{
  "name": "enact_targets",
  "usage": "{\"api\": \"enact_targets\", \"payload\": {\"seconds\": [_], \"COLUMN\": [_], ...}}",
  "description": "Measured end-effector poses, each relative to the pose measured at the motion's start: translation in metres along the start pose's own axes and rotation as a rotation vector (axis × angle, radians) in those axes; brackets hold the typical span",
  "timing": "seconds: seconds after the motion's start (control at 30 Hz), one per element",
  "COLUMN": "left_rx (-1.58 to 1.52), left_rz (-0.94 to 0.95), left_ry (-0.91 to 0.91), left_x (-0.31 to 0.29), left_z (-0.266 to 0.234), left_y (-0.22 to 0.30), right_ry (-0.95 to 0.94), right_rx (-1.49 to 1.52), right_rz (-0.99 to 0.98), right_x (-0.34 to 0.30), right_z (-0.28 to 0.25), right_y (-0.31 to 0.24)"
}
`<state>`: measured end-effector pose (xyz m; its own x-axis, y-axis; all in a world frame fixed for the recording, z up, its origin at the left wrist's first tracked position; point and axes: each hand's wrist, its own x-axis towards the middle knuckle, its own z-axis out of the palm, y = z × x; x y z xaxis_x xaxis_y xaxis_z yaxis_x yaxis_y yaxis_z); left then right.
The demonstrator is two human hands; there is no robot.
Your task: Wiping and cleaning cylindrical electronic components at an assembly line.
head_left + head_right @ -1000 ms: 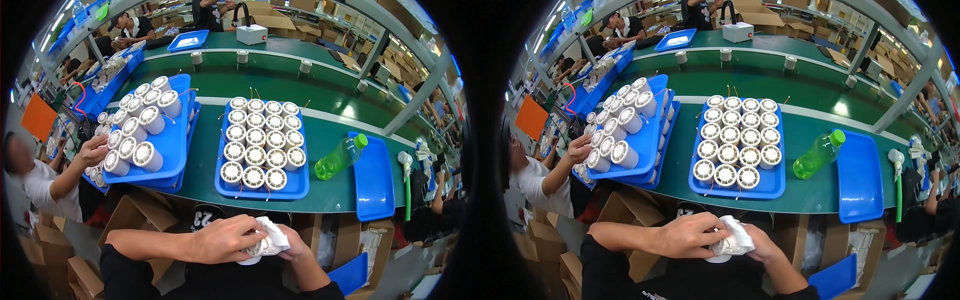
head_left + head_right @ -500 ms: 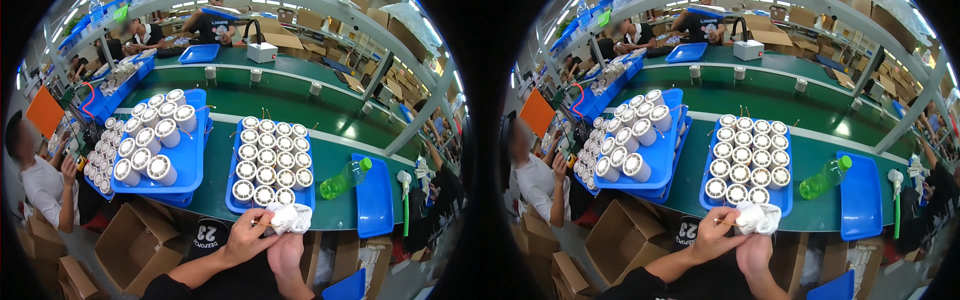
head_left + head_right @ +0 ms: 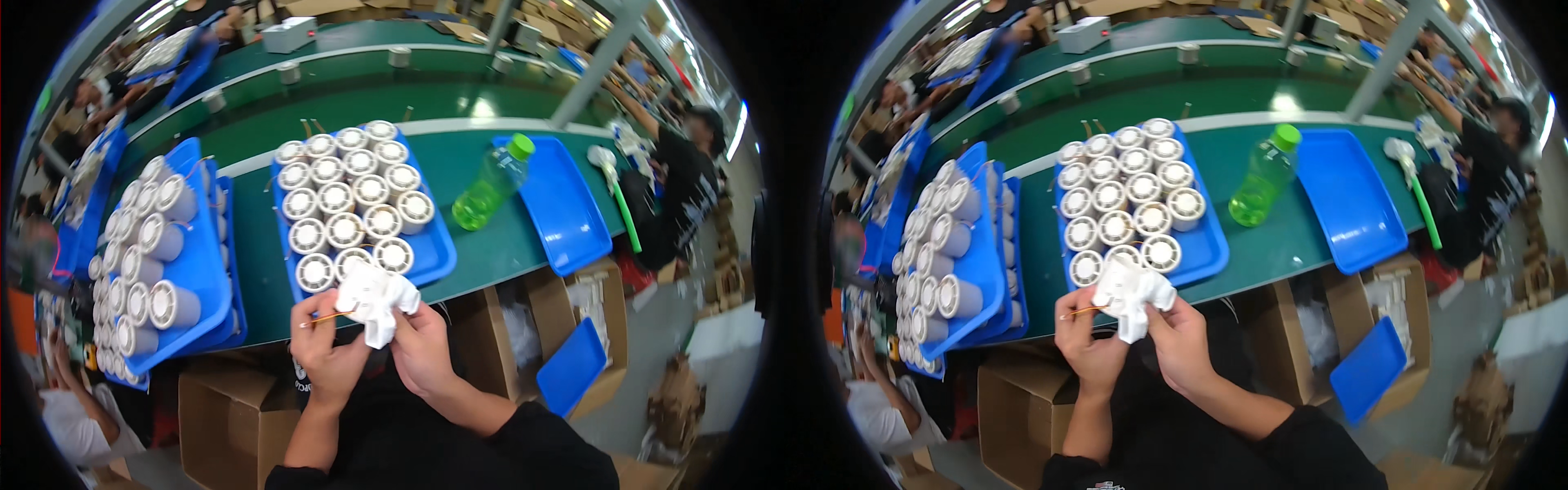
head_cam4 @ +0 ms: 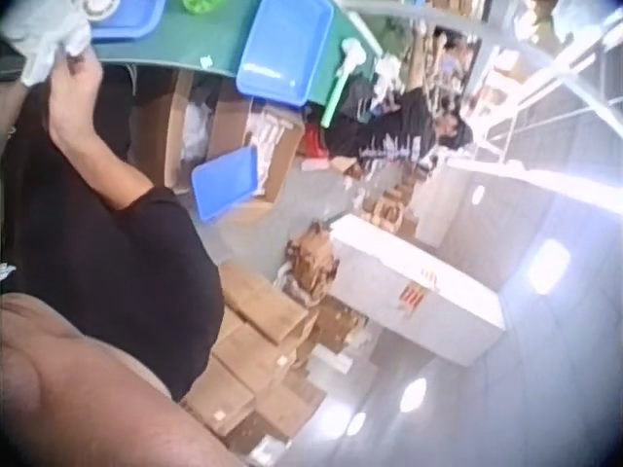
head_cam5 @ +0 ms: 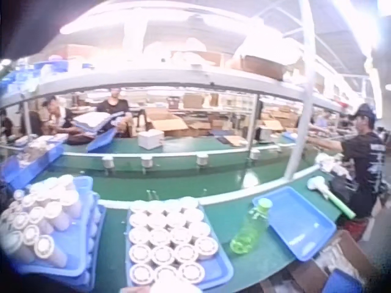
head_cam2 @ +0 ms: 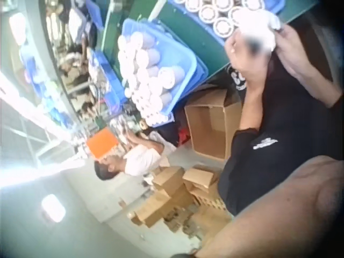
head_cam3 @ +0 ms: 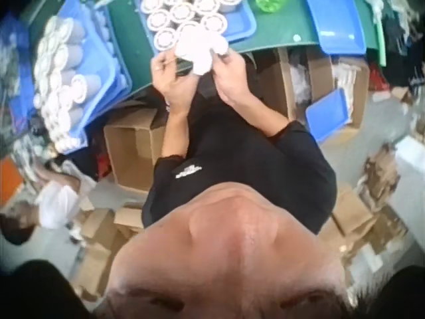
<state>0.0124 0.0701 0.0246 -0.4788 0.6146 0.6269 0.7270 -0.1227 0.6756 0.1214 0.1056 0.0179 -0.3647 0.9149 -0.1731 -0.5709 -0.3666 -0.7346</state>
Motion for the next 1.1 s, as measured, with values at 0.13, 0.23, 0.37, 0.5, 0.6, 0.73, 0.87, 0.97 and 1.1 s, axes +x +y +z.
{"api": "enact_targets", "payload": {"seconds": [0.13, 0.23, 0.37, 0.5, 0.6, 0.73, 0.87, 0.97, 1.1], "left_rx": [-0.057, -0.124, -0.167, -0.355, -0.808, -1.004, -1.034, -1.048, -1.015], "left_rz": [0.076, 0.071, 0.034, -0.219, -0.536, -0.722, -0.782, -0.786, -0.768], "left_ry": [-0.039, -0.073, -0.080, -0.214, -0.220, -0.240, -0.254, -0.233, -0.240], "left_x": [0.009, 0.014, 0.008, -0.003, -0.007, -0.006, -0.007, -0.011, -0.015], "left_z": [0.003, 0.007, 0.009, -0.007, -0.007, -0.010, -0.009, -0.007, -0.008], "left_y": [-0.001, -0.001, -0.001, 0.007, 0.005, 0.003, 0.005, 0.004, 0.003], "right_ry": [0.104, 0.141, 0.130, -0.043, -0.350, -0.046, -0.039, 0.070, -0.046], "right_rx": [0.009, 0.065, 0.098, 0.126, 0.078, 0.050, 0.006, -0.025, -0.091], "right_rz": [-0.036, -0.063, -0.148, -0.377, -0.559, -0.570, -0.537, -0.523, -0.549], "right_x": [0.009, 0.015, 0.021, 0.029, 0.041, 0.033, 0.030, 0.028, 0.028], "right_z": [-0.002, -0.001, -0.005, -0.016, -0.040, -0.047, -0.055, -0.055, -0.070], "right_y": [-0.010, -0.026, -0.036, -0.059, -0.083, -0.081, -0.074, -0.069, -0.066]}}
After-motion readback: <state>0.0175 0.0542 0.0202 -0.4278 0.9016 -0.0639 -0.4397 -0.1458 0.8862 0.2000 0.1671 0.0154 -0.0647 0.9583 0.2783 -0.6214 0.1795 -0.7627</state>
